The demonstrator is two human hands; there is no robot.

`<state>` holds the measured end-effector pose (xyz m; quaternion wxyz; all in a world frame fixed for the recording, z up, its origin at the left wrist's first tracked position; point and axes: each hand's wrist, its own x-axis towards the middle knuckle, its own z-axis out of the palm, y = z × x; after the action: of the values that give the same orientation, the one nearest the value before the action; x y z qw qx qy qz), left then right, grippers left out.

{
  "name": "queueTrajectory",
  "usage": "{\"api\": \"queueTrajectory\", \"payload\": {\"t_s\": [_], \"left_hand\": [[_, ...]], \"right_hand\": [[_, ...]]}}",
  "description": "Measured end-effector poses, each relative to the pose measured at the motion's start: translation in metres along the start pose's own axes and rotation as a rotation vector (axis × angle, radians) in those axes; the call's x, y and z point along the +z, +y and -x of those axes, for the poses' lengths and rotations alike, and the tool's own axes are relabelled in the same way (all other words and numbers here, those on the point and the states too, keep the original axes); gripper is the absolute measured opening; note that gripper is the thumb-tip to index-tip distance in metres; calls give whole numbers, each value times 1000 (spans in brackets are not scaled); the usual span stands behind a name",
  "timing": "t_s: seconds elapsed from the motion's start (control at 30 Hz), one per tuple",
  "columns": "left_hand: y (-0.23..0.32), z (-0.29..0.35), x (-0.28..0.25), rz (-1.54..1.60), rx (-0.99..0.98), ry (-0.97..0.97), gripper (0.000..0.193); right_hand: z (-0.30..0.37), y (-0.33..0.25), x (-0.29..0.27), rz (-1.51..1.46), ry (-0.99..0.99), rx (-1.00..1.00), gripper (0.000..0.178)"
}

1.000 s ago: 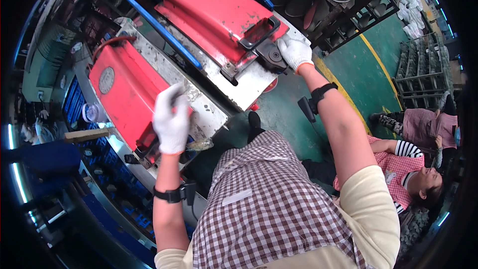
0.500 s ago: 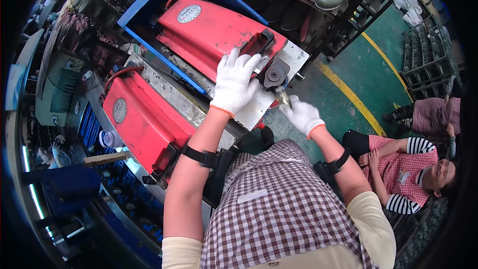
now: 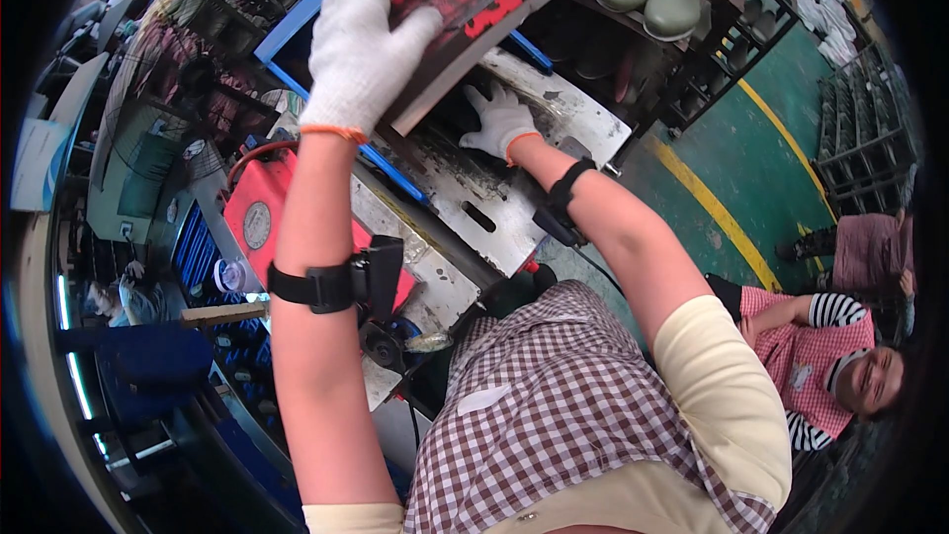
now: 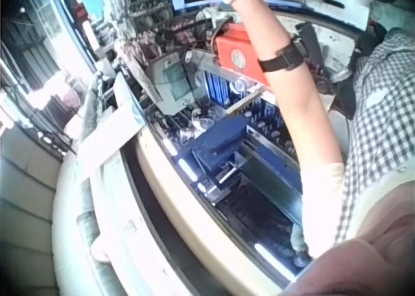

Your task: Operating a heat-lasting machine to shape the heel and upper of a shoe onto a last.

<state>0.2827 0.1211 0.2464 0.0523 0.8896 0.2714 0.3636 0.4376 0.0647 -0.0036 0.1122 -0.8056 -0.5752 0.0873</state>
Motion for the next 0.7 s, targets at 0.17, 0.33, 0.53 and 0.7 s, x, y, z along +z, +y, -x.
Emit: {"api": "queueTrajectory", "payload": {"t_s": [0.17,0.33,0.53,0.7], "left_hand": [[-16,-17,-28,90,78,93,36],[-41,50,-27,714,-174,89,52],[-72,222,-16,1058,-1046,230,72],[-54,302,-26,1372,-1038,244,84]], "right_hand": [[-24,1,-4,-140,-109,49,91],[-22,17,-37,-1109,-399,217,58],[86,20,-49,-1750,-922,322,54],[176,-13,-24,-2004,-958,279,72]]}}
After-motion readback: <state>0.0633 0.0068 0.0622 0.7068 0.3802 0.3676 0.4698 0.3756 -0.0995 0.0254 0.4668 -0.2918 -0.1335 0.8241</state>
